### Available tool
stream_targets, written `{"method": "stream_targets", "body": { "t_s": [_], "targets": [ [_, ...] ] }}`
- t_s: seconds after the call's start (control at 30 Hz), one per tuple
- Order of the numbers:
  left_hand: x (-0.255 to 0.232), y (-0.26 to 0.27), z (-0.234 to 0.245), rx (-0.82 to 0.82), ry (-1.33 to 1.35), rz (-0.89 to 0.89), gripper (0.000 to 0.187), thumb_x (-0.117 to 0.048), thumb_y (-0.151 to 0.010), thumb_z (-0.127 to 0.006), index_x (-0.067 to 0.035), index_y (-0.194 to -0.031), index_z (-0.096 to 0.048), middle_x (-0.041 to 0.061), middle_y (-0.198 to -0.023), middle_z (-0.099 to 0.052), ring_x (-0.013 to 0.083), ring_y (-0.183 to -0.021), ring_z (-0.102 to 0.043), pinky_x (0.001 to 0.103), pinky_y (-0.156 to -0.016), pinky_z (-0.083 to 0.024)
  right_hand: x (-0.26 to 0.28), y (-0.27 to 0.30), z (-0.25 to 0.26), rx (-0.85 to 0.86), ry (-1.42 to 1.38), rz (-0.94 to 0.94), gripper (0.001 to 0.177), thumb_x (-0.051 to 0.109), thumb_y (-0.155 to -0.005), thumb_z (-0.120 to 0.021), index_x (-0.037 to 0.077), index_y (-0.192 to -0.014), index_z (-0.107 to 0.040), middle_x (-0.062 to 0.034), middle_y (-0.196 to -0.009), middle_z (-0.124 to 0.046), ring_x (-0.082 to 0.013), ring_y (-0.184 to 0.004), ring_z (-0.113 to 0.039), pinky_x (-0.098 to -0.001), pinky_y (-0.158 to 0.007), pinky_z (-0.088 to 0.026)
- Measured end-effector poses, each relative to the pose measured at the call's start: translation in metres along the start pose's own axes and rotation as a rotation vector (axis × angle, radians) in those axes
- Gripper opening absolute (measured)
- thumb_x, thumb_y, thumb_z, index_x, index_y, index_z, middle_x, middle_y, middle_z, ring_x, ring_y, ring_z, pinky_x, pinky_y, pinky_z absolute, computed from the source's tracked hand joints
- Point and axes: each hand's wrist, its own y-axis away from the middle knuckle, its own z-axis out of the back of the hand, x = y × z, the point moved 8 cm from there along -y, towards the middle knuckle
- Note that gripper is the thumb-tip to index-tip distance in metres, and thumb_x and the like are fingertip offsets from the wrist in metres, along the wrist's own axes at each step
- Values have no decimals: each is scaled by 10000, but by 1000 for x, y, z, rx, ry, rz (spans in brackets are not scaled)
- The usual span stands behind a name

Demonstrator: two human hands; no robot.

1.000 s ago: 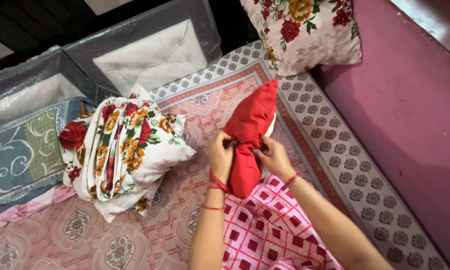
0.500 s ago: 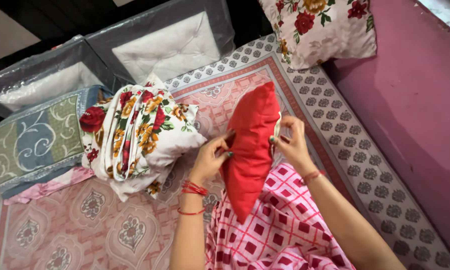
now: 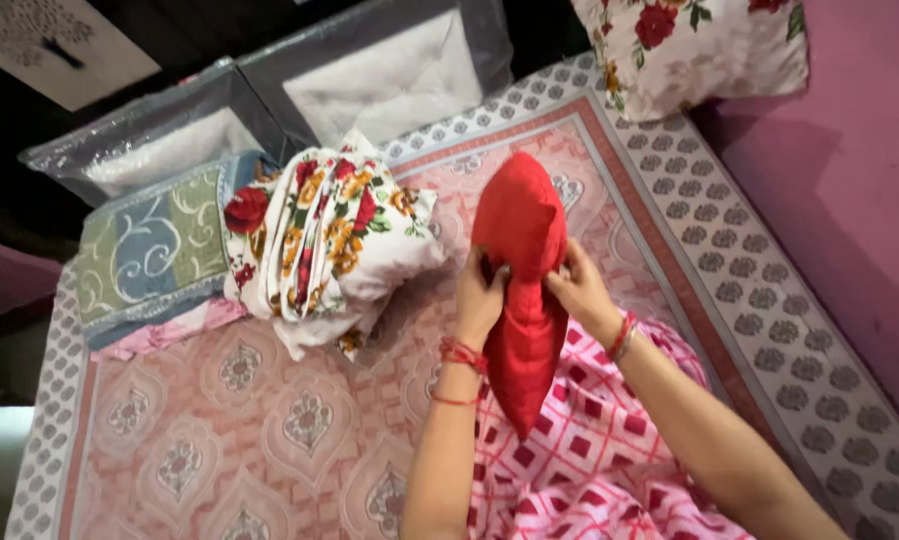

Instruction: The person places a red pillow into a red and white pillowcase by hand and handles floral pillowcases on a bed.

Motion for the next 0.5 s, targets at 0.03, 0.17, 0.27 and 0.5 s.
{"method": "stream_targets", "body": {
  "t_s": [0.03,0.17,0.27,0.5],
  "targets": [
    [-10,2,3,-33,-5,-41,325,-29,-846,-732,17,-1139,-599,225,-981,-667,366,-896,-638,448,-798,-509,13,2,1,2,29,30,530,-70,-896,-613,36,-1413,-561,-9,-1137,-622,-128,-925,-504,-268,-798,-449],
    [-50,-3,45,-141,-290,-129,230,-35,-844,-728,-5,-1035,-603,219,-942,-661,444,-917,-608,507,-822,-474,84,1,23,-44,425,52,390,-50,-840,-674,-2,-1225,-639,-67,-1016,-704,-154,-917,-643,-294,-813,-534],
    [-76,-2,51,-168,-356,-248,246,6,-856,-674,7,-1080,-572,239,-1023,-622,473,-986,-575,525,-860,-460,117,9,24,-83,624,82,376,-8,-807,-733,-19,-1178,-670,-107,-952,-714,-192,-857,-676,-322,-777,-543],
    [-40,-23,41,103,254,-119,273,33,-941,-576,-41,-1203,-568,96,-1201,-609,250,-1147,-586,336,-1014,-466,94,29,-1,123,578,-98,533,89,-745,-791,-6,-1246,-637,-136,-1150,-727,-219,-1066,-678,-356,-910,-552]
  ]
}}
